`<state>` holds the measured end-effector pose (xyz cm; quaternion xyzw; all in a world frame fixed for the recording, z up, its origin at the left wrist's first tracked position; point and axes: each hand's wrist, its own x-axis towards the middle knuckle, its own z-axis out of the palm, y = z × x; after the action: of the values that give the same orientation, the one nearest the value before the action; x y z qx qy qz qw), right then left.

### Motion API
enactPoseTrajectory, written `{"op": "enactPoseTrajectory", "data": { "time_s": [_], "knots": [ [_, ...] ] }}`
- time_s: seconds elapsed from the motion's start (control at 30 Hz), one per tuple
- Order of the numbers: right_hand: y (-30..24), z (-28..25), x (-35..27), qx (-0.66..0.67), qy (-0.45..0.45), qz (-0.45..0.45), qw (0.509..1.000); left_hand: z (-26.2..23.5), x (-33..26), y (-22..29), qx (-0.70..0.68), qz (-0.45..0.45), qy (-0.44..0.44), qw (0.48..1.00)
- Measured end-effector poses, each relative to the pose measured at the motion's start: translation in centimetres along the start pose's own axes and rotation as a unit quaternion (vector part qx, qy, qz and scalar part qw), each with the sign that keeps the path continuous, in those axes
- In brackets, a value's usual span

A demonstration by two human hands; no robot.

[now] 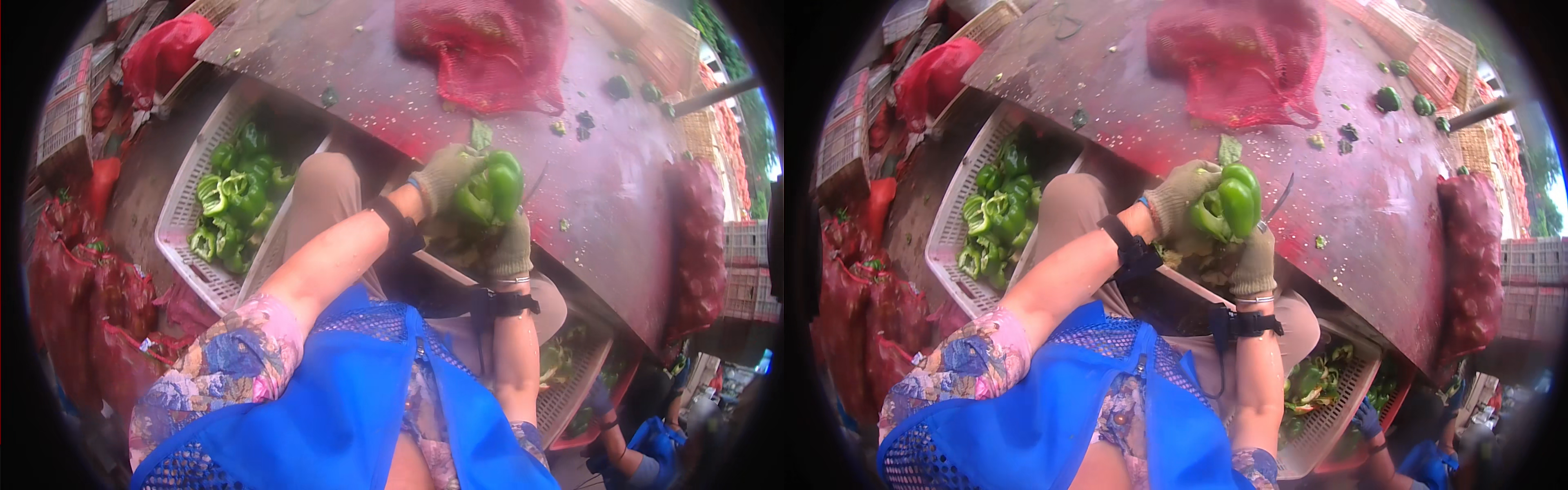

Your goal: Processing green bell peppers by removing stems and seeds with a knife and placing them into a crate.

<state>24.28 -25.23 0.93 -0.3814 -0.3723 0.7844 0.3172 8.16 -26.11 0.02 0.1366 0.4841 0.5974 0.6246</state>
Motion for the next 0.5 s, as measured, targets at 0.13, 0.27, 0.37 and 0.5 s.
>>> {"op": "enactPoseTrajectory", "data": {
  "time_s": [0.13, 0.27, 0.37, 0.5],
  "knots": [
    [-0.1, -0.2, 1.8, -0.126, 0.136, -0.065, 0.981, 1.0, 0.1, -1.3, -0.075, 0.051, -0.058, 0.994],
    [2.6, -2.1, 4.5, -0.051, 0.188, -0.169, 0.966, 2.1, -0.2, -1.5, 0.143, 0.086, 0.046, 0.985],
    [1.0, -0.9, 3.5, -0.036, 0.172, -0.117, 0.978, 2.0, -1.0, -1.8, 0.197, 0.122, 0.079, 0.969],
    [0.7, -1.3, 3.2, 0.078, 0.12, 0.002, 0.99, 1.1, -0.9, -2.6, 0.061, 0.112, 0.004, 0.992]
  ]
}}
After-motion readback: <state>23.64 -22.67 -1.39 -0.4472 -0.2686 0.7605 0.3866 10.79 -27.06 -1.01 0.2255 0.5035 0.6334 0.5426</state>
